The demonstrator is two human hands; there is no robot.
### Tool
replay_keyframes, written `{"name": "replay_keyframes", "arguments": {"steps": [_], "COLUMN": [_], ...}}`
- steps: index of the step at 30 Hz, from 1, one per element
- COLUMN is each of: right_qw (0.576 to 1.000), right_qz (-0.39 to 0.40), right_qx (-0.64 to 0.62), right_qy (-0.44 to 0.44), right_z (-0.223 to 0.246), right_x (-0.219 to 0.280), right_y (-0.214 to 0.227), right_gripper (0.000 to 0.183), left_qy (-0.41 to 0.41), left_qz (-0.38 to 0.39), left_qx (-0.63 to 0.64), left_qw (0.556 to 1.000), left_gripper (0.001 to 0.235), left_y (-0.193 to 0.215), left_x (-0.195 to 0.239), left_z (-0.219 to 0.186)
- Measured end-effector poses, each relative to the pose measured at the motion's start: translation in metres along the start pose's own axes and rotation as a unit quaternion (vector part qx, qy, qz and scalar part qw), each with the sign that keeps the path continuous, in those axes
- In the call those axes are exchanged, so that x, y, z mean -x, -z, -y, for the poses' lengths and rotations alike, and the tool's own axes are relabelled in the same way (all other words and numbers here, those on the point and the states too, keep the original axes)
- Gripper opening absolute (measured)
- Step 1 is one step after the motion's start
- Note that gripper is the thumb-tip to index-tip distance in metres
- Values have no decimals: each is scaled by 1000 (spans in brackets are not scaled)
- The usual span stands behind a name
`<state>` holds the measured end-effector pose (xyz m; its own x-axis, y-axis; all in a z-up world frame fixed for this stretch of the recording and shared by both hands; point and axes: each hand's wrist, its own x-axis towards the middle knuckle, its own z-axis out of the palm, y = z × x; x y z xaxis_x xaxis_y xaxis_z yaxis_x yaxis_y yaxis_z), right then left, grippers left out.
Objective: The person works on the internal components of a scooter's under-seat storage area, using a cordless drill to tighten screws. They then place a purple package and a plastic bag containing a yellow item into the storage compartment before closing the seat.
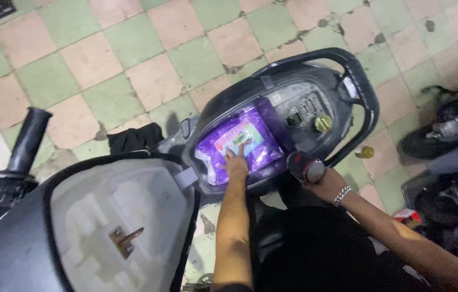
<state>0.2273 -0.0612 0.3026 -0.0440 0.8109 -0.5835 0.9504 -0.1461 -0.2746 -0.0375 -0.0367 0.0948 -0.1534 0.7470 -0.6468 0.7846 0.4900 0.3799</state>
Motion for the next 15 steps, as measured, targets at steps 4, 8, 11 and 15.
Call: {"name": "replay_keyframes", "arguments": {"steps": [4, 8, 11, 15], "right_qw": [999, 993, 991, 980], "right_qz": [-4, -5, 27, 62], "right_qx": [37, 90, 86, 64], "right_qy": [21, 77, 99, 180], "right_z": [-23, -38, -25, -1], "right_x": [7, 3, -5, -14], "right_y": [-5, -10, 8, 35], "right_gripper": [50, 50, 46, 59], "left_qy": [3, -43, -66, 212], "left_qz": [-68, -186, -310, -287], "left_qx": [21, 148, 424, 764], "left_qw": [997, 970, 849, 538], "left_gripper": [62, 54, 31, 23], "left_y": [1, 43, 37, -6], "left_x": [10, 89, 147, 225], "left_z": [-12, -9, 15, 85]}}
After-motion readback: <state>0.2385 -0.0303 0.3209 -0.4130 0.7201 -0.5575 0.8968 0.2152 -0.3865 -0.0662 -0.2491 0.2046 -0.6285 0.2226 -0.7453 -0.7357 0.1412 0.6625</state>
